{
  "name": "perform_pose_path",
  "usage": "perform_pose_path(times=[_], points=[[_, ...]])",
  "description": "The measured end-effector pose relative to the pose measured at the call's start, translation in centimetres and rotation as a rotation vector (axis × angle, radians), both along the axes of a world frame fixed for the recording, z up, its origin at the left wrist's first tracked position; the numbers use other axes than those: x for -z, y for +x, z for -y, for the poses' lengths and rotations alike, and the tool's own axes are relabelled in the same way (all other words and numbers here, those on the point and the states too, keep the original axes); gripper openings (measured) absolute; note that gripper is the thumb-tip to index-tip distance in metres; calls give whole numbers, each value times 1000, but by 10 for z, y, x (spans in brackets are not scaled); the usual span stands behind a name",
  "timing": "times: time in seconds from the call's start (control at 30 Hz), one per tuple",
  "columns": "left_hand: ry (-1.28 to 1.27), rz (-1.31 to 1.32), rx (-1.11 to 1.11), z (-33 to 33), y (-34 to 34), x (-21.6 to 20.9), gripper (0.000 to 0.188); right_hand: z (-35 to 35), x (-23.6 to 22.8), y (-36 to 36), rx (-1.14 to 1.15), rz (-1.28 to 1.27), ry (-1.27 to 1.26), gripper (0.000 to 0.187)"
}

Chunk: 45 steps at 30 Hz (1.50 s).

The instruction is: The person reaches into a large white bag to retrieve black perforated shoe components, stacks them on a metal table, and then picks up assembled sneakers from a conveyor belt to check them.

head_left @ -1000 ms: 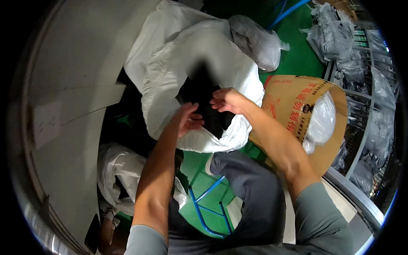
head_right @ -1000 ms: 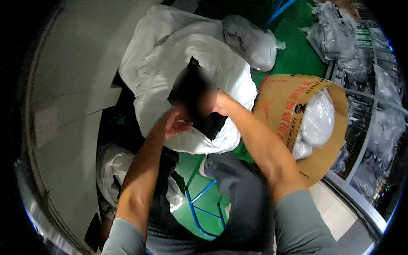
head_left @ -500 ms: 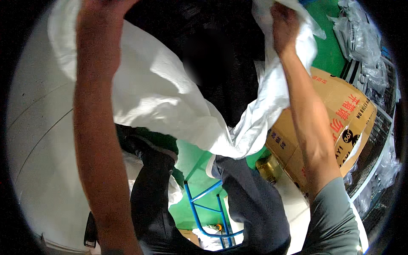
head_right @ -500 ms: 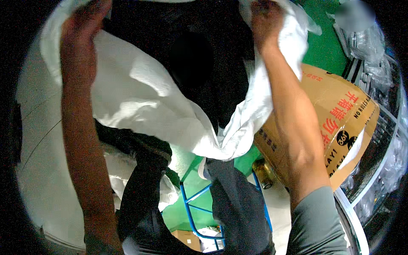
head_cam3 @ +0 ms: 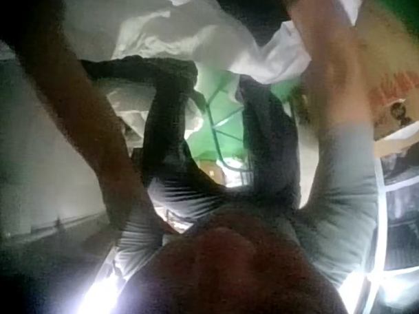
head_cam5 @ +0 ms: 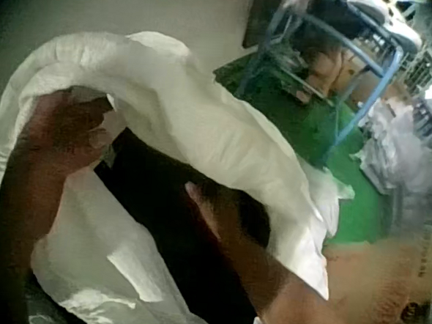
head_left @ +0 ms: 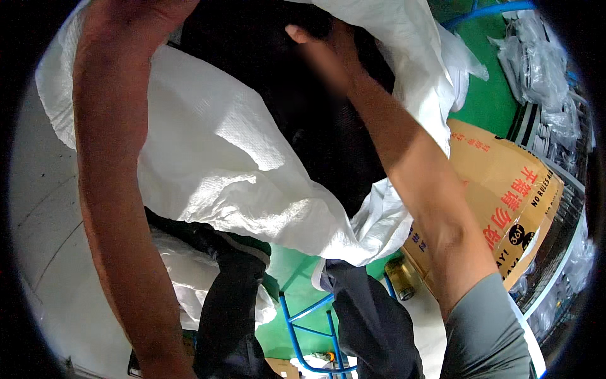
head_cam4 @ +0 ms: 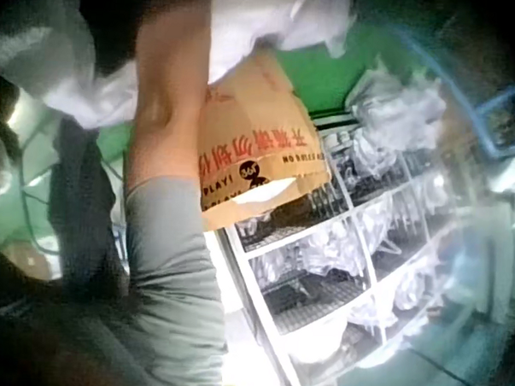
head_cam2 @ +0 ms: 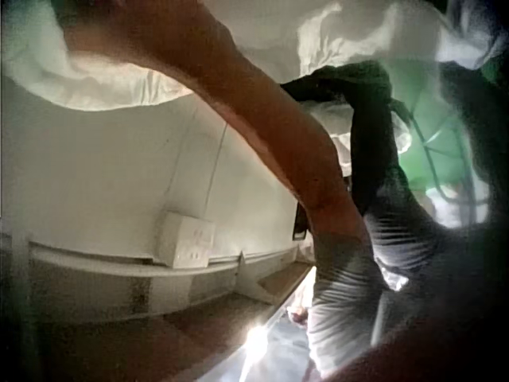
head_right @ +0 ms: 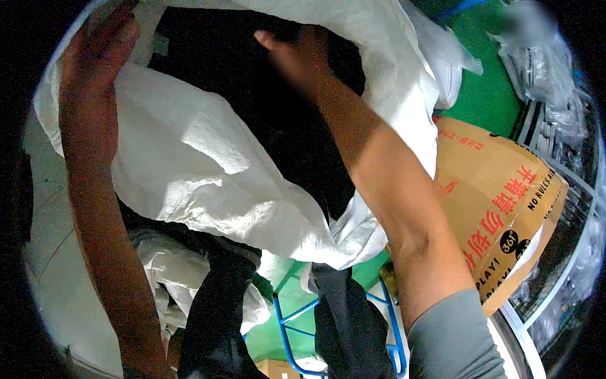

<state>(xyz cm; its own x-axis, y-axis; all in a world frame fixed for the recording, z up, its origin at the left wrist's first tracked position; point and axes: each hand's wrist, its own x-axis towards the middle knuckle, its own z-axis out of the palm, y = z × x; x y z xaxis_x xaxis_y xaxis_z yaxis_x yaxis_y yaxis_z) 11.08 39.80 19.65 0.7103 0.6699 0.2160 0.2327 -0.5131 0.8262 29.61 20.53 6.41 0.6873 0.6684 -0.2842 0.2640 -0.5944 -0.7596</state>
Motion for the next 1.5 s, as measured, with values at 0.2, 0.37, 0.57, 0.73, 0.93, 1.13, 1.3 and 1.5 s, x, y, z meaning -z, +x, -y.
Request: perform_pose_path(times=[0.2, 0.37, 0.57, 0.73, 0.93, 1.13, 1.3, 1.5], points=[[-124, -189, -231, 72, -8, 16, 45, -31, 10, 26, 87, -212, 223, 77], [-880, -701, -72, 113, -3, 78, 38, -34, 4, 29, 85, -322, 203, 74], [-1167, -85, -187, 136, -20, 150, 53, -38, -7, 33, 44, -497, 174, 71], [-973, -244, -308, 111, -13, 125, 74, -15, -2, 33, 99, -605, 124, 69], [-1326, 251, -290, 135, -1, 142, 65, 23, 8, 4, 217, -861, 87, 64], [-1195, 182, -473, 177, 2, 131, 57, 95, 1, -33, 430, -910, 180, 58], [-1118, -89, -613, 197, -16, 108, 66, 137, -9, -39, 795, -1214, 492, 51], [-1624, 543, -324, 253, -26, 34, 72, 169, -108, -79, 367, -736, 405, 41]])
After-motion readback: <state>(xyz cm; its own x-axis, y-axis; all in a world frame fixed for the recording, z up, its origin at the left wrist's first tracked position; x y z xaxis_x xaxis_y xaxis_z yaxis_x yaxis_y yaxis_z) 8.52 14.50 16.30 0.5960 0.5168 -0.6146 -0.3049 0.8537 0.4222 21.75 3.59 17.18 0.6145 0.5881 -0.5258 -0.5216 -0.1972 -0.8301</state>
